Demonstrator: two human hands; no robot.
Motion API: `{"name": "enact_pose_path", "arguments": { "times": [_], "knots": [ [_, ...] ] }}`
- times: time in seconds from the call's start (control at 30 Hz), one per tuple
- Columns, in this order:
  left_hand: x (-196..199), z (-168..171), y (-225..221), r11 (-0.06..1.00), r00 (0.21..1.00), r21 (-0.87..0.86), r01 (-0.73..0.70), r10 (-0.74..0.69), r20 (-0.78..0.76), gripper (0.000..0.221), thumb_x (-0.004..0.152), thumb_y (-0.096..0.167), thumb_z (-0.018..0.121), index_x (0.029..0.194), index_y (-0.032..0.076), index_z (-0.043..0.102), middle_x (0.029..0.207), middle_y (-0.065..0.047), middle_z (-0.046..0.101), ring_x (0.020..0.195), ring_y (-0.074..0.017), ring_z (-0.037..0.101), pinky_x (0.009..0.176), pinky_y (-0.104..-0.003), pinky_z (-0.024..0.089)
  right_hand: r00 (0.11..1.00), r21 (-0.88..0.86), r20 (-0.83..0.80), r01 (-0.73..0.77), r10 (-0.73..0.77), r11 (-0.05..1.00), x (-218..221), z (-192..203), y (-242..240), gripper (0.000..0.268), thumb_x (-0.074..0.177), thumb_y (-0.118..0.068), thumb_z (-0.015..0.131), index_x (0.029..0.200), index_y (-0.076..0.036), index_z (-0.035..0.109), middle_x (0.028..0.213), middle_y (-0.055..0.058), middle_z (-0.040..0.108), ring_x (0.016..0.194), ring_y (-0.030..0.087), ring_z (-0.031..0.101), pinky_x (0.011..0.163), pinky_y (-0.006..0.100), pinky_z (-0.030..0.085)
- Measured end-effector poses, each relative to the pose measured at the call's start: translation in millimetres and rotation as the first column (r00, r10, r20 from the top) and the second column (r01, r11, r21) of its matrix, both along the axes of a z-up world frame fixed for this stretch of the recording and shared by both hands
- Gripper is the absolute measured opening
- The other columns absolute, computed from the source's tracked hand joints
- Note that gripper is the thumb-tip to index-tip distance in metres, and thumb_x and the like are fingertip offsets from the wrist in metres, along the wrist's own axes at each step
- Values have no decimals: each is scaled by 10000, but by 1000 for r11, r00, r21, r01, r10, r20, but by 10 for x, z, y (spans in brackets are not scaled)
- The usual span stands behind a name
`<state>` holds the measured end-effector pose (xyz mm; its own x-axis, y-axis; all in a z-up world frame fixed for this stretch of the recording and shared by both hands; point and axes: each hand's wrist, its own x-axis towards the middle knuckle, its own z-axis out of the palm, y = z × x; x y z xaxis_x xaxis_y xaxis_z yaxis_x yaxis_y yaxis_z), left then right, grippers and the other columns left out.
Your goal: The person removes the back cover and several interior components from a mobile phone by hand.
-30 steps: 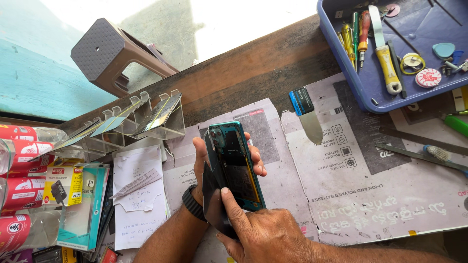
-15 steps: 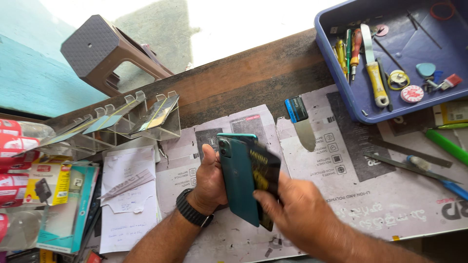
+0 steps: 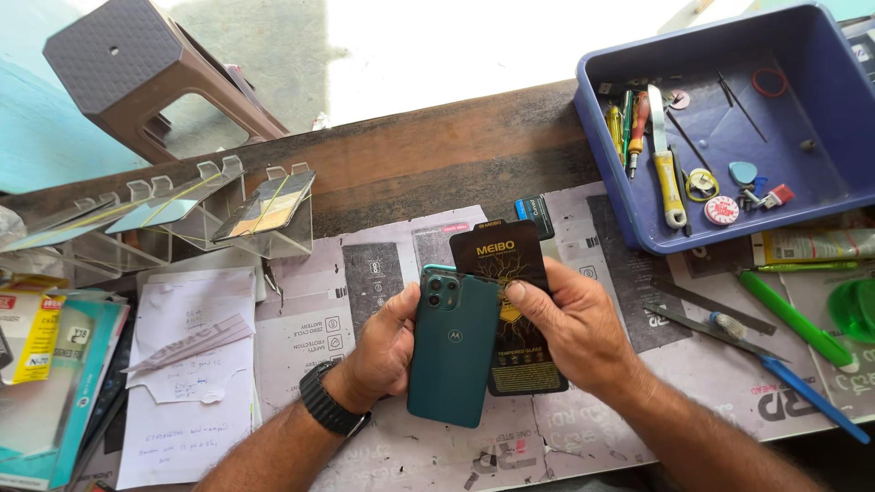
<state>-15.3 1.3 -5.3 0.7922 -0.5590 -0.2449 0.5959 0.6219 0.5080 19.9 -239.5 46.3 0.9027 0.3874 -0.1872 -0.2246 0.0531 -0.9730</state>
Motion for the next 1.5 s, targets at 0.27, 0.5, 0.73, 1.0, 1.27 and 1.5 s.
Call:
{"name": "enact_pose_path", "arguments": {
  "times": [0.27,0.5,0.73,1.0,1.27,1.5],
  "knots": [
    [31,-6,22,986,990,-119,119,-128,-66,681,1086,503,277,1484,-23,446,1264,-254,656,1058,-319,722,899,-481,634,999,127,20,-38,36,991,163,-120,20,266,1048,-205,583,1202,1,650,1043,76,733,931,98,679,821,274,597],
    [29,-55,9,979,975,-140,148,-168,-143,670,1099,483,298,1513,-30,416,1326,-254,630,1114,-355,702,948,-444,610,999,79,-8,-44,45,996,240,-133,26,291,1029,-217,567,1212,-8,655,1028,50,746,912,80,684,785,249,600],
    [20,-101,-5,969,965,-46,244,-238,112,680,1090,489,415,1461,-78,474,1226,-209,666,1072,-219,701,868,-338,622,991,-41,56,-123,125,992,305,-62,-111,257,1021,-180,624,1150,27,702,953,61,748,836,77,670,716,248,586],
    [24,-84,16,973,977,99,210,-212,16,635,1080,491,397,1301,-74,586,1060,-139,705,884,-136,702,735,-251,605,981,19,64,-186,185,982,320,-27,-164,305,1020,-156,617,1248,46,634,1057,103,760,933,95,688,794,256,593],
    [58,-9,25,966,965,98,240,-249,85,598,1105,465,379,1268,-60,613,940,-97,692,763,-100,668,621,-223,562,966,3,151,-215,212,977,332,-36,-165,309,1041,-144,583,1285,44,604,1047,115,751,932,104,698,792,272,614],
    [89,49,-13,958,957,159,237,-258,131,601,1116,477,393,1216,-68,625,905,-81,686,749,-100,657,617,-226,554,906,-176,341,-200,251,964,333,90,-168,243,1030,-102,586,1246,0,636,902,77,776,778,86,724,674,257,614]
  ]
}}
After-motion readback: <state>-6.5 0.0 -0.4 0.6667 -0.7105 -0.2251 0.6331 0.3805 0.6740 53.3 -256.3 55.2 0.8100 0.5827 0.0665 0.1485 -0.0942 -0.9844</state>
